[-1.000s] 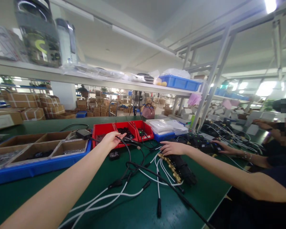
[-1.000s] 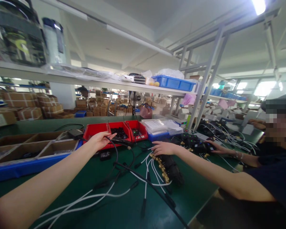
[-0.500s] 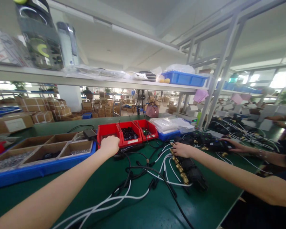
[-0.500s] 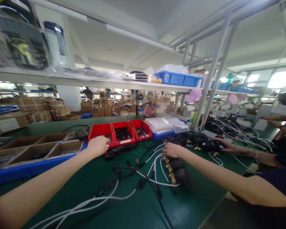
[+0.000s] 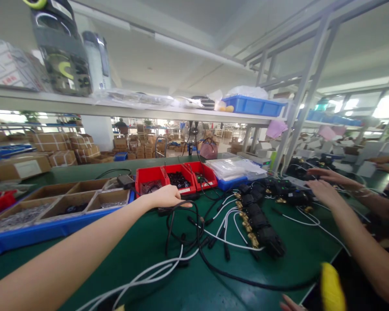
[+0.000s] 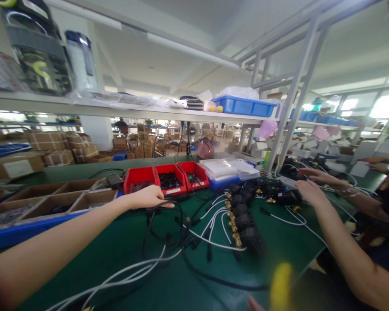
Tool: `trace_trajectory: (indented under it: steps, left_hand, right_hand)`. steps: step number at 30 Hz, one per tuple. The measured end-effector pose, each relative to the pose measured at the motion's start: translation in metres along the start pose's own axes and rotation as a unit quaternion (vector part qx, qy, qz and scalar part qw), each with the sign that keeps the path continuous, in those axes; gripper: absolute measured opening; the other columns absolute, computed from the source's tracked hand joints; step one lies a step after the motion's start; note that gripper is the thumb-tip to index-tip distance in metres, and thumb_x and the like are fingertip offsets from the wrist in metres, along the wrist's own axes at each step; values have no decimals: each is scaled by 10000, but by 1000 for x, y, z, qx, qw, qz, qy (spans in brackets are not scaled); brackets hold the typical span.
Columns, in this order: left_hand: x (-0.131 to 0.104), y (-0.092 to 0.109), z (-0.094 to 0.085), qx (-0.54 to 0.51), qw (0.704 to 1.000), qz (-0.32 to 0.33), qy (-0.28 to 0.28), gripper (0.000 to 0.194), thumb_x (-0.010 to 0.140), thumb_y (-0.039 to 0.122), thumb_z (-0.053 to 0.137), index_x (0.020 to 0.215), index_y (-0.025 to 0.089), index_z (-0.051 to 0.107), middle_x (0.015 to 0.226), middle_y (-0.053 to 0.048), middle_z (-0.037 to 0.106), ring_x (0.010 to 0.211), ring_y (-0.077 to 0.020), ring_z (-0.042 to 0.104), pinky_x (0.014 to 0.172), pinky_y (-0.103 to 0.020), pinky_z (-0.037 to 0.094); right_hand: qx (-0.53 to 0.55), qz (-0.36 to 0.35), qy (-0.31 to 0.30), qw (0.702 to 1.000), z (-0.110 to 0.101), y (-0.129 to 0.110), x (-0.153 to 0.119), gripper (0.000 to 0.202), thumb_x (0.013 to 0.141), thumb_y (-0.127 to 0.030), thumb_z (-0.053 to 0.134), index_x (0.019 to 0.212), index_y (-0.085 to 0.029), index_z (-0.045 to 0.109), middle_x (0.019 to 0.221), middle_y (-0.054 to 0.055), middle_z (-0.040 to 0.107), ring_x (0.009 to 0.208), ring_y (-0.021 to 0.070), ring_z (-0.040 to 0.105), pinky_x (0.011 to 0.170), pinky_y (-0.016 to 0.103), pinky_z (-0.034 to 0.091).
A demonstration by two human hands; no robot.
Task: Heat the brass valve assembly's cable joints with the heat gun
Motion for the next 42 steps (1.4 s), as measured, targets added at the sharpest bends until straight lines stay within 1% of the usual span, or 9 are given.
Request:
trace_trajectory:
  steps: [5,7,10,13,19,23,27,33,42]
  left_hand:
    - [-8,-19,-23,3,993,-19,115,687,809,815,403,502,201,379,517,20,333,519,-125,354,502,-274,217]
    - [-13,-18,-26,11,993,7,118,657,792,780,494,514,193,395,540,21,376,536,-124,383,518,-267,230]
    - [-21,-9,-24,27,993,64,100,549,788,619,639,531,178,434,572,24,429,558,-119,413,551,-259,264]
    - [-25,-1,-22,38,990,91,103,448,852,454,633,545,169,475,600,15,462,574,-122,432,569,-264,282]
    - [-22,-2,-12,38,991,55,120,153,789,59,612,659,139,620,673,0,609,651,-129,561,612,-232,387]
    - [-19,-20,-22,54,984,-21,166,214,888,146,627,676,137,602,659,22,600,645,-129,576,652,-256,465]
    - [-24,-59,-44,94,963,-97,231,289,958,278,608,704,143,600,770,-4,646,794,-158,628,814,-336,513]
    - [-50,-132,-58,142,941,-161,262,324,985,340,571,730,142,605,776,-8,642,781,-162,627,808,-339,511]
    - [-85,-144,-28,221,956,-34,189,244,851,87,623,619,158,598,738,-6,641,885,-205,605,1027,-441,383]
  right_hand:
    - [32,-45,-191,980,86,-38,-58,553,694,-421,792,1204,-223,710,1278,86,664,1218,319,601,1075,387,485]
    - [53,-52,-229,971,110,-63,-47,491,712,-337,747,1180,-195,706,1232,91,668,1164,305,620,1054,389,485]
    - [109,-20,-266,958,137,-91,-14,540,741,-298,705,1257,-173,608,1113,96,668,798,226,705,661,313,582]
    - [163,-8,-308,937,161,-115,13,736,791,-270,651,1456,-252,336,1086,62,659,517,134,648,375,210,429]
    - [163,-63,-375,911,201,-169,32,822,691,-40,663,1419,-295,378,990,0,656,526,132,669,363,172,438]
    - [93,-70,-351,929,211,-176,43,541,710,-10,618,1215,-161,500,766,-26,624,519,136,645,367,167,436]
    - [30,-90,-381,920,201,-168,35,297,707,-47,632,969,-166,557,614,-70,577,478,126,591,404,189,452]
    - [-95,-134,-321,933,130,-146,25,217,688,-32,574,830,-191,615,759,-33,661,719,155,626,595,207,438]
    - [-277,31,-164,946,33,-65,45,181,647,-85,629,764,-213,682,795,87,726,796,322,681,681,343,464]
Point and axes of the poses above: each hand's wrist, its own x-axis towards the middle knuckle, its own z-axis out of the palm, y = z × x, the point moved 9 cm from there along x, towards the middle knuckle
